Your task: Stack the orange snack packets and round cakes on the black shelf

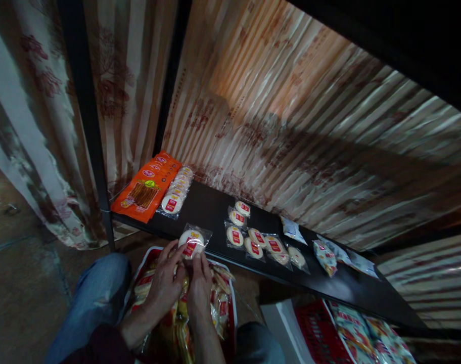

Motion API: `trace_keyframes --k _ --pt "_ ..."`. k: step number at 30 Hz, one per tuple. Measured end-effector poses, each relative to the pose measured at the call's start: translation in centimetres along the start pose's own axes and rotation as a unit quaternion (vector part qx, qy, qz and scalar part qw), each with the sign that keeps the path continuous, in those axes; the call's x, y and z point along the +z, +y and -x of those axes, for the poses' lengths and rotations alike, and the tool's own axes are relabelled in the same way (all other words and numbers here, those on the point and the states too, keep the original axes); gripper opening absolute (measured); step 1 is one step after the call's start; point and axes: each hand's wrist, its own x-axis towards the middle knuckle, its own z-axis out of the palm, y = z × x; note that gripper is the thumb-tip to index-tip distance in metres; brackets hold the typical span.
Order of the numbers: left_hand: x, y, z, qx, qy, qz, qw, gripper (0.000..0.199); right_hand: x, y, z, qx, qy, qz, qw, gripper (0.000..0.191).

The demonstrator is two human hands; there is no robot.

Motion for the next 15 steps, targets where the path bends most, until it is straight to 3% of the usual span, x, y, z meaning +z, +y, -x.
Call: trace_keyframes --k 5,15 --pt "-1.0 -0.7 -1.4 0.008 0.029 -0.003 1.0 0.041 1.6 0.2 -1.7 -0.057 -0.035 -0.02 0.998 0.055" --pt "-2.0 -3.5 -4.7 0.049 0.071 -0.046 0.995 0.043 6.1 1.2 -6.1 -0.103 -0.111 -0.05 0.987 0.043"
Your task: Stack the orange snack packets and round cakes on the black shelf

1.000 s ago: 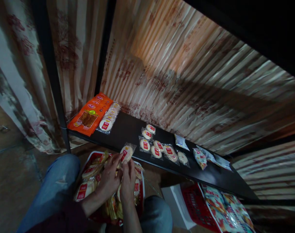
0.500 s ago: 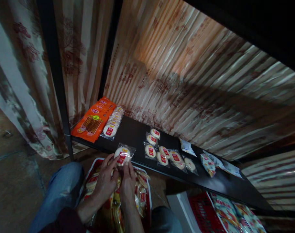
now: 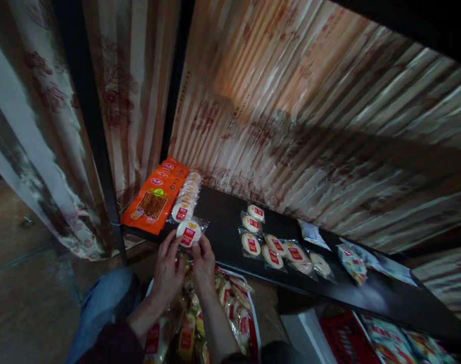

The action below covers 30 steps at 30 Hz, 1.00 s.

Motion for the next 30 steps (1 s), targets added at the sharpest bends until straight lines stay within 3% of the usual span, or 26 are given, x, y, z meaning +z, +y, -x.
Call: trace_keyframes --k 6,16,30 --pt "-0.2 -1.0 -2.1 0.038 0.002 -0.033 0.999 0.042 1.5 -0.2 -2.2 -0.015 -0.013 0.012 1.0 0.041" --pt "0.0 -3.3 -3.2 0.054 -0.006 -0.06 0.997 0.045 2.8 0.2 -3.8 -0.081 0.02 0.156 0.984 0.036" --pt "1.5 -4.9 -3.2 0.061 0.01 -0.062 0.996 0.052 3.4 -0.6 -4.2 -0.117 0.054 0.367 0.921 0.036"
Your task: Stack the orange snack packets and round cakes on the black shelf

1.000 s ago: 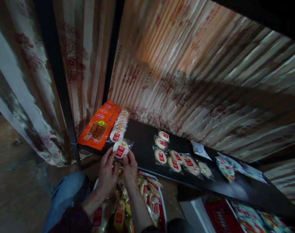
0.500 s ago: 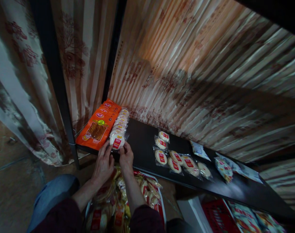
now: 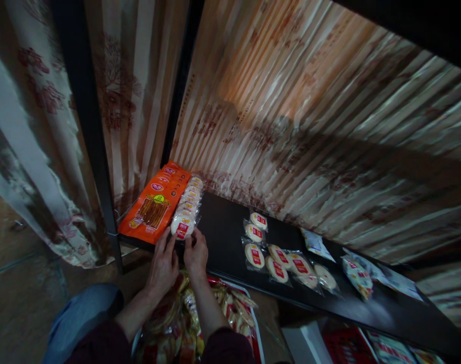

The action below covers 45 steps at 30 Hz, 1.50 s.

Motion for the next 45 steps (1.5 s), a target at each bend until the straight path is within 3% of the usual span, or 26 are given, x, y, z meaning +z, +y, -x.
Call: trace_keyframes --k 6,18,23,30,36,45 --pt "0.0 0.2 0.0 0.006 -0.009 -0.021 1.0 0.055 0.0 -0.2 0.0 -0.003 -0.011 0.046 0.999 0.035" --pt "0.2 0.5 0.2 0.049 -0.012 -0.052 0.997 0.07 -0.2 -0.4 0.0 0.021 -0.014 0.016 1.0 0.037" --pt "0.2 0.8 0.1 0.056 -0.017 -0.054 0.997 0.069 -0.1 0.0 -0.2 0.021 0.016 -0.024 0.999 0.043" --pt "0.3 1.0 0.0 0.064 -0.026 -0.062 0.996 0.07 -0.3 0.1 -0.6 0.028 -0.033 -0.035 0.998 0.046" --pt "0.3 1.0 -0.1 0.056 -0.021 -0.057 0.997 0.058 -0.3 0.2 -0.7 0.027 -0.043 -0.029 0.998 0.043" --pt "0.3 0.7 -0.1 0.047 -0.032 -0.049 0.997 0.059 -0.2 0.1 -0.6 0.027 -0.037 0.008 0.999 0.042"
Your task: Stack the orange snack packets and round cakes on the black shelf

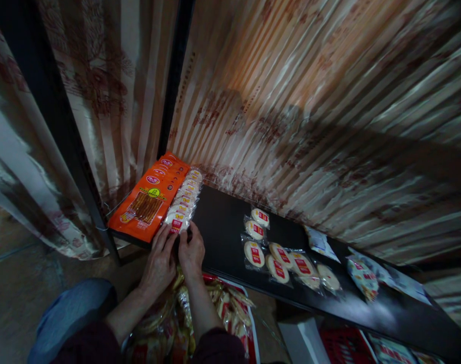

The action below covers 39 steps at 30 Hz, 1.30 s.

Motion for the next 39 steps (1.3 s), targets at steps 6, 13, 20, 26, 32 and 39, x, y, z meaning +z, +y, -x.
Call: trace_keyframes --k 6,13,20,26,32,39 --pt "0.0 0.0 0.1 0.027 0.011 -0.009 1.0 0.061 0.2 0.6 0.1 -0.006 0.004 -0.046 0.999 0.043" --pt "-2.0 0.9 -0.1 0.09 0.033 0.032 0.995 0.041 -1.3 1.7 1.9 -0.032 0.061 -0.115 0.991 0.037" --pt "-3.9 2.4 2.0 0.107 -0.139 0.089 0.98 0.026 -3.5 3.5 5.7 -0.041 0.081 -0.166 0.982 0.028" --pt "-4.8 1.7 5.1 0.028 -0.395 -0.006 0.918 0.043 -3.9 5.6 9.2 0.031 0.028 -0.171 0.984 0.026" --pt "-5.5 1.1 6.9 -0.02 -0.487 0.005 0.873 0.06 -4.2 7.5 11.6 0.043 0.004 -0.148 0.988 0.024" --pt "-4.6 1.0 9.2 -0.031 -0.44 0.025 0.897 0.057 -4.3 8.7 13.8 0.053 0.004 -0.143 0.988 0.025"
